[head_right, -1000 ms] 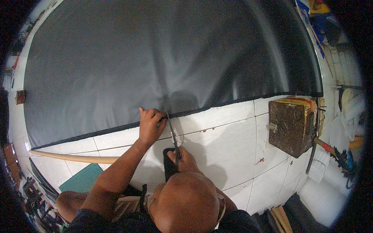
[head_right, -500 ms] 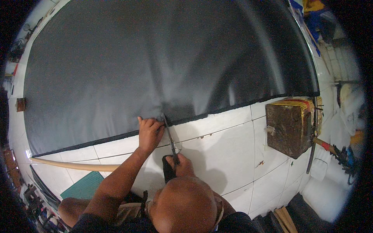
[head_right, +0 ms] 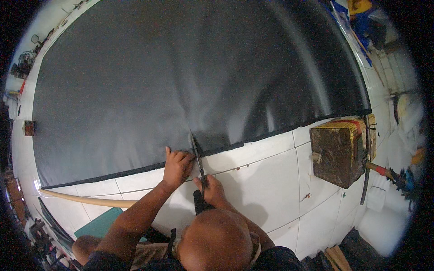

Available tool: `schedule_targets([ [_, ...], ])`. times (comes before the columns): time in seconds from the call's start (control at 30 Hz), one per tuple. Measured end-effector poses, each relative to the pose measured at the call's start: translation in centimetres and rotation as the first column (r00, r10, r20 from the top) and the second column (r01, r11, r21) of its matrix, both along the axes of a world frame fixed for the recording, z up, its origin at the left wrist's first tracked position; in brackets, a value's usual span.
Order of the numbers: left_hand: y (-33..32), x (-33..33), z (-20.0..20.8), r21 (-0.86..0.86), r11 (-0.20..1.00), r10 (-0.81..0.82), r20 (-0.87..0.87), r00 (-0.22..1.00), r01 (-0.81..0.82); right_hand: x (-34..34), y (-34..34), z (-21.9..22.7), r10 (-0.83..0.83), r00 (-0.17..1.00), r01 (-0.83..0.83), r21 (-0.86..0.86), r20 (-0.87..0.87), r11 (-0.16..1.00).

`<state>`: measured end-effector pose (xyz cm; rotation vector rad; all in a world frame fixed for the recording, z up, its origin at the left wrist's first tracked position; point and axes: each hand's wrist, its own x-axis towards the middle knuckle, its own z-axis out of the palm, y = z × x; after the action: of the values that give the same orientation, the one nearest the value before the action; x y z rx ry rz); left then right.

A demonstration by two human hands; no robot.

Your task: The person uses shears to cut a large sheet of black fabric spread on the floor into two sections and then moves a red foam piece across the workspace.

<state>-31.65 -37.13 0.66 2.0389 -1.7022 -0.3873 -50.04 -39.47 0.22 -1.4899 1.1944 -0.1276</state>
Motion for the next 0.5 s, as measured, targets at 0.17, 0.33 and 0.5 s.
schedule_targets([
  [0.17, 1.5, -1.7, 2.2, 0.303, 0.952, -0.083, 0.157, 0.984, 0.032, 0.5, 0.3, 0.1, -0.015, 1.000, 0.015, -0.012, -0.021, 1.000],
  [0.33, 2.2, -2.2, 1.8, 0.284, 0.958, -0.094, 0.157, 0.983, 0.046, 3.1, -2.5, 0.4, -0.016, 0.999, 0.017, -0.006, 0.040, 1.000],
  [0.5, 2.2, -1.8, 1.6, 0.296, 0.952, -0.130, 0.164, 0.978, 0.077, 4.8, -4.2, 1.8, 0.008, 1.000, -0.008, 0.022, -0.004, 1.000],
])
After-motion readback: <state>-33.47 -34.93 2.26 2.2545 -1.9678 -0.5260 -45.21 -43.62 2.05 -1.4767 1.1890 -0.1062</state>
